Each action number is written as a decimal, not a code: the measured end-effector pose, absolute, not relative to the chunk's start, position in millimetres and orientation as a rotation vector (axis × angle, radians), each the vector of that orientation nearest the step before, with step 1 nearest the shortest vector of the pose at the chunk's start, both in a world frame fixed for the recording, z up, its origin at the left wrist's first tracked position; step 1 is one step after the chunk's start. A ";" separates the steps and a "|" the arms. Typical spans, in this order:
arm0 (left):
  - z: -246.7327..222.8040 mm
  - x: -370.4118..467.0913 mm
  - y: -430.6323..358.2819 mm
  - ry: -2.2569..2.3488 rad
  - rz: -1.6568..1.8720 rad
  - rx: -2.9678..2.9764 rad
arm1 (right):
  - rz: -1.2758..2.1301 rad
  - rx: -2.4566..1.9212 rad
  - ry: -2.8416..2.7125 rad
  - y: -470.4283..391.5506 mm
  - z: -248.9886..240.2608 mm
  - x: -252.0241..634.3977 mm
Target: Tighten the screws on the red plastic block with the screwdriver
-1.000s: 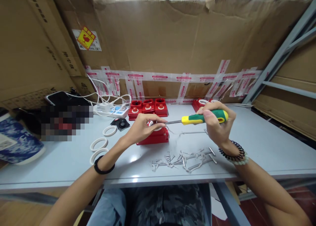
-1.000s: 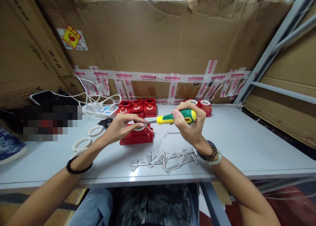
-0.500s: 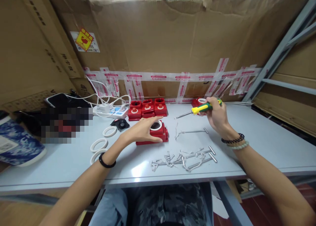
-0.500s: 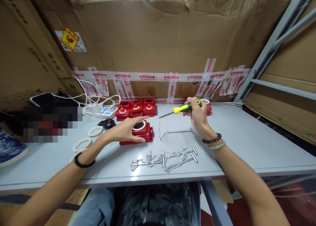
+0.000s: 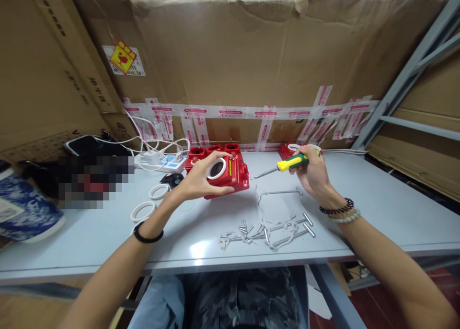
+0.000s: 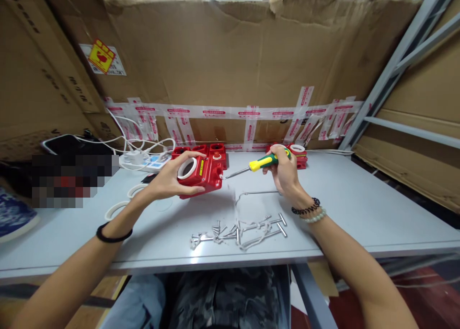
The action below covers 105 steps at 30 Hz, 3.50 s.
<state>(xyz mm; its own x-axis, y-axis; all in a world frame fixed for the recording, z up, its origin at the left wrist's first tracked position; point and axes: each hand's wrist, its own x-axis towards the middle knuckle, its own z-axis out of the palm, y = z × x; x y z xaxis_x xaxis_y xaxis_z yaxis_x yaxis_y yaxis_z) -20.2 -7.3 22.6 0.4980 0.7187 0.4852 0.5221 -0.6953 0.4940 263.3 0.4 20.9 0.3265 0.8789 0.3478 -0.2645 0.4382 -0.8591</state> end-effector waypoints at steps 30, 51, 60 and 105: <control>21.1 -26.8 -1.3 1.108 1.020 2.472 | 0.669 -0.848 -1.629 -15.0 30.8 282.3; 20.5 -22.4 -3.2 1.121 1.060 2.456 | 0.793 -0.831 -1.645 -20.0 37.0 284.4; 21.3 -20.9 -5.3 1.081 1.037 2.496 | 0.482 -1.103 -1.583 -15.1 31.8 279.8; 19.0 -25.2 1.8 1.129 0.979 2.572 | 0.743 -1.264 -1.681 -8.2 24.5 278.8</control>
